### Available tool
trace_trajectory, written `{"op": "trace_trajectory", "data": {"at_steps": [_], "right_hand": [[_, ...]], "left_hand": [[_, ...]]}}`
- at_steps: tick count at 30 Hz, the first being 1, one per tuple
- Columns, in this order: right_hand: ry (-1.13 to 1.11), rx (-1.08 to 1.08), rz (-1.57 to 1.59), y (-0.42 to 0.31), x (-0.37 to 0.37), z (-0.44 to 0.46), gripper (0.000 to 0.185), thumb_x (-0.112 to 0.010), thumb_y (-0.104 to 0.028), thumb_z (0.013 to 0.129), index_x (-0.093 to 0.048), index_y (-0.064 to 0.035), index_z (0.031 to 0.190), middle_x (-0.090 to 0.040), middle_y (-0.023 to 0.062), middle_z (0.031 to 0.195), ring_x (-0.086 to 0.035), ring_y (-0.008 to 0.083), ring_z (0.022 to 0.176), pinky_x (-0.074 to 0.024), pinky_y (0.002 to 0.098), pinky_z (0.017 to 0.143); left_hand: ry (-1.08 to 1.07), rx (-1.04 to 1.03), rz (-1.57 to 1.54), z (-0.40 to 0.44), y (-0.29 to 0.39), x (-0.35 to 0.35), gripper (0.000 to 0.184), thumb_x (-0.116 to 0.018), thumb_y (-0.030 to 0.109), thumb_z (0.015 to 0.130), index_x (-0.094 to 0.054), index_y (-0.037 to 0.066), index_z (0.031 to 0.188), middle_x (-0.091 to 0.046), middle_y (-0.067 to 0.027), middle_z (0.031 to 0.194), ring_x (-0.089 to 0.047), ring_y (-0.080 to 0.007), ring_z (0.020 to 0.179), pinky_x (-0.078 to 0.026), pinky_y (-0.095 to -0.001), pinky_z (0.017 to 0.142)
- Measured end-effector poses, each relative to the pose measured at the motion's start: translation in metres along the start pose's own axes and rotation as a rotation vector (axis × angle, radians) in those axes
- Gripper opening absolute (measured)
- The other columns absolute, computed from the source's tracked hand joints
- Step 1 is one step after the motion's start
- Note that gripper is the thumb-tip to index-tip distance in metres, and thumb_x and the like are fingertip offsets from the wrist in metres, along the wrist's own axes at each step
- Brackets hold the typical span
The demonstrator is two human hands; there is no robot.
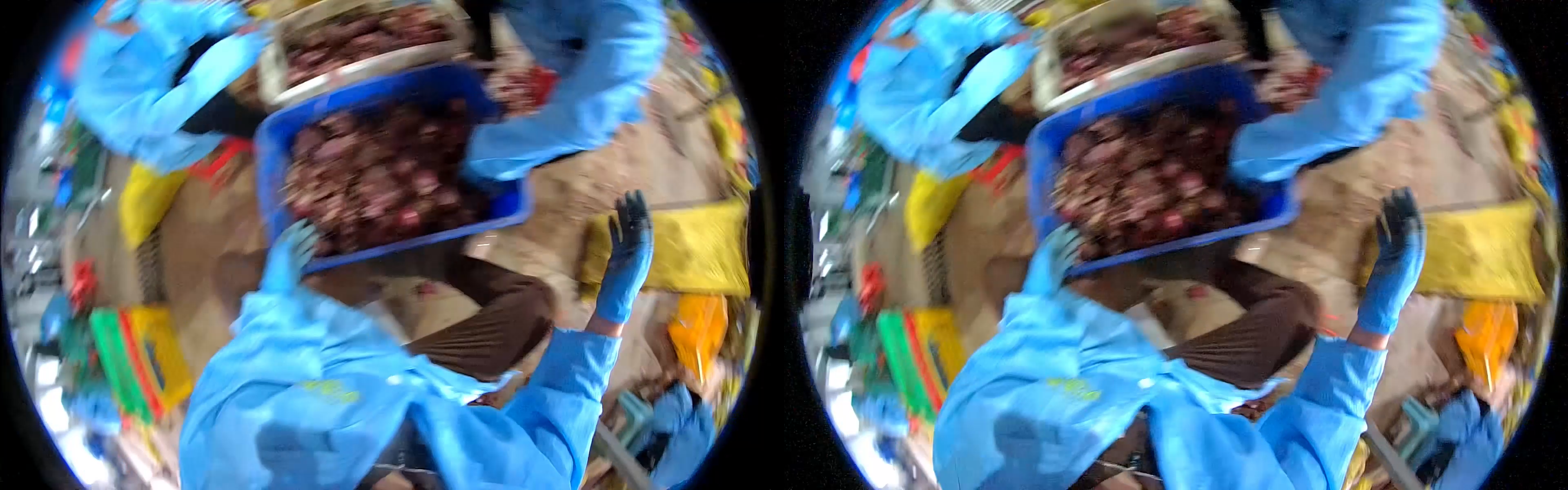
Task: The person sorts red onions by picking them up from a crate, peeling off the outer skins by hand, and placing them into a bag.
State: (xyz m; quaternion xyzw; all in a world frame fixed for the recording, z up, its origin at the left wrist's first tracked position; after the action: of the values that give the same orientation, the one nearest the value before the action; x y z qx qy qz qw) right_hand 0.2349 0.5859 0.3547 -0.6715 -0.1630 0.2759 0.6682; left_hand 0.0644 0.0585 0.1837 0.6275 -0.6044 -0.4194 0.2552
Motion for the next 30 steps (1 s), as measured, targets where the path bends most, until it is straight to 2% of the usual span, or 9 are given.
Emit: {"op": "trace_trajectory", "data": {"at_steps": [4, 8, 10, 14, 16, 18, 25, 28, 30], "right_hand": [[-0.609, -0.03, -0.481, 0.087, -0.137, -0.102, 0.032, -0.053, -0.018, 0.087, -0.058, -0.0054, 0.116, -0.061, 0.0116, 0.112, -0.058, 0.0239, 0.102, -0.0441, 0.0366, 0.088], [-0.965, 0.33, -0.831, 0.168, -0.211, -0.124, 0.033, -0.061, -0.024, 0.078, -0.06, -0.0089, 0.107, -0.061, 0.0166, 0.099, -0.06, 0.0333, 0.085, -0.0479, 0.0407, 0.073], [-1.019, 0.269, -0.88, 0.203, -0.224, -0.131, 0.034, -0.061, -0.026, 0.078, -0.059, -0.0121, 0.109, -0.062, 0.0159, 0.097, -0.061, 0.0333, 0.083, -0.0483, 0.0419, 0.071], [-1.054, 0.2, -1.196, 0.244, -0.233, -0.129, 0.047, -0.064, -0.028, 0.076, -0.052, -0.0161, 0.12, -0.062, 0.0153, 0.099, -0.061, 0.033, 0.084, -0.0487, 0.0432, 0.07], [-0.931, -0.131, -1.175, 0.242, -0.232, -0.118, 0.054, -0.065, -0.028, 0.076, -0.048, -0.0157, 0.127, -0.06, 0.0158, 0.102, -0.061, 0.0324, 0.09, -0.0492, 0.0419, 0.074], [-0.857, -0.036, -1.035, 0.255, -0.236, -0.115, 0.065, -0.068, -0.025, 0.074, -0.042, -0.0167, 0.133, -0.057, 0.0181, 0.108, -0.059, 0.0335, 0.096, -0.0489, 0.0412, 0.08], [-0.904, 0.033, -1.293, 0.281, -0.302, -0.132, 0.09, -0.076, -0.025, 0.064, -0.026, -0.0266, 0.14, -0.047, 0.0203, 0.126, -0.05, 0.0378, 0.112, -0.0447, 0.0406, 0.089], [-0.94, -0.21, -1.298, 0.301, -0.311, -0.127, 0.088, -0.075, -0.026, 0.067, -0.026, -0.0226, 0.14, -0.049, 0.0207, 0.125, -0.051, 0.0346, 0.113, -0.0421, 0.0391, 0.093], [-0.865, -0.309, -0.713, 0.318, -0.299, -0.124, 0.08, -0.073, -0.027, 0.072, -0.029, -0.0161, 0.139, -0.052, 0.0188, 0.122, -0.053, 0.0296, 0.111, -0.0412, 0.0383, 0.094]], "left_hand": [[0.067, -0.034, -0.131, 0.037, -0.022, 0.041, 0.032, -0.052, 0.022, 0.09, -0.051, 0.009, 0.119, -0.058, -0.009, 0.113, -0.057, -0.0188, 0.1, -0.045, -0.0336, 0.086], [0.305, 0.037, 0.133, 0.047, -0.025, 0.043, 0.026, -0.053, 0.017, 0.09, -0.056, 0.01, 0.115, -0.061, -0.004, 0.104, -0.057, -0.0106, 0.09, -0.044, -0.0264, 0.079], [0.23, -0.288, 0.641, 0.071, -0.033, 0.053, 0.027, -0.055, 0.009, 0.086, -0.058, 0.005, 0.113, -0.063, -0.0051, 0.094, -0.056, -0.0121, 0.082, -0.046, -0.0264, 0.073], [0.186, -0.251, 1.097, 0.074, -0.016, 0.015, 0.048, -0.057, 0.01, 0.079, -0.049, 0.009, 0.127, -0.062, -0.0151, 0.095, -0.062, -0.0233, 0.081, -0.048, -0.0347, 0.074], [0.159, -0.172, 1.228, 0.095, -0.043, 0.015, 0.069, -0.064, 0.019, 0.075, -0.034, 0.018, 0.138, -0.055, -0.0219, 0.111, -0.056, -0.036, 0.101, -0.045, -0.0408, 0.086], [0.167, 0.128, 1.355, 0.095, -0.029, -0.005, 0.079, -0.069, 0.024, 0.07, -0.031, 0.019, 0.139, -0.054, -0.0222, 0.113, -0.055, -0.0376, 0.104, -0.043, -0.0428, 0.089], [0.172, 0.327, 1.191, 0.126, -0.057, 0.008, 0.085, -0.077, 0.026, 0.059, -0.036, 0.016, 0.133, -0.055, -0.0195, 0.115, -0.054, -0.0375, 0.104, -0.043, -0.0465, 0.088], [0.218, 0.135, 1.187, 0.119, -0.049, 0.016, 0.079, -0.077, 0.027, 0.063, -0.039, 0.012, 0.13, -0.055, -0.0157, 0.117, -0.055, -0.0344, 0.106, -0.045, -0.0442, 0.088], [0.022, -0.382, 0.156, 0.11, -0.047, 0.016, 0.069, -0.074, 0.026, 0.072, -0.04, 0.009, 0.129, -0.054, -0.0129, 0.119, -0.054, -0.0305, 0.109, -0.048, -0.0422, 0.086]]}}
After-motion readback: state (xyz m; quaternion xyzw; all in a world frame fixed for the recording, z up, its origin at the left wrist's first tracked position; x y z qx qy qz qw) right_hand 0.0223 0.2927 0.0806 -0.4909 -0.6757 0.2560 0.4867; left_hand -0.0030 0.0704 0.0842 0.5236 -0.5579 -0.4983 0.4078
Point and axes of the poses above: each hand's wrist, its own z-axis towards the middle knuckle, its own x-axis out of the back of the hand, y = z × x, the point moved 7 cm from there along z, towards the middle knuckle
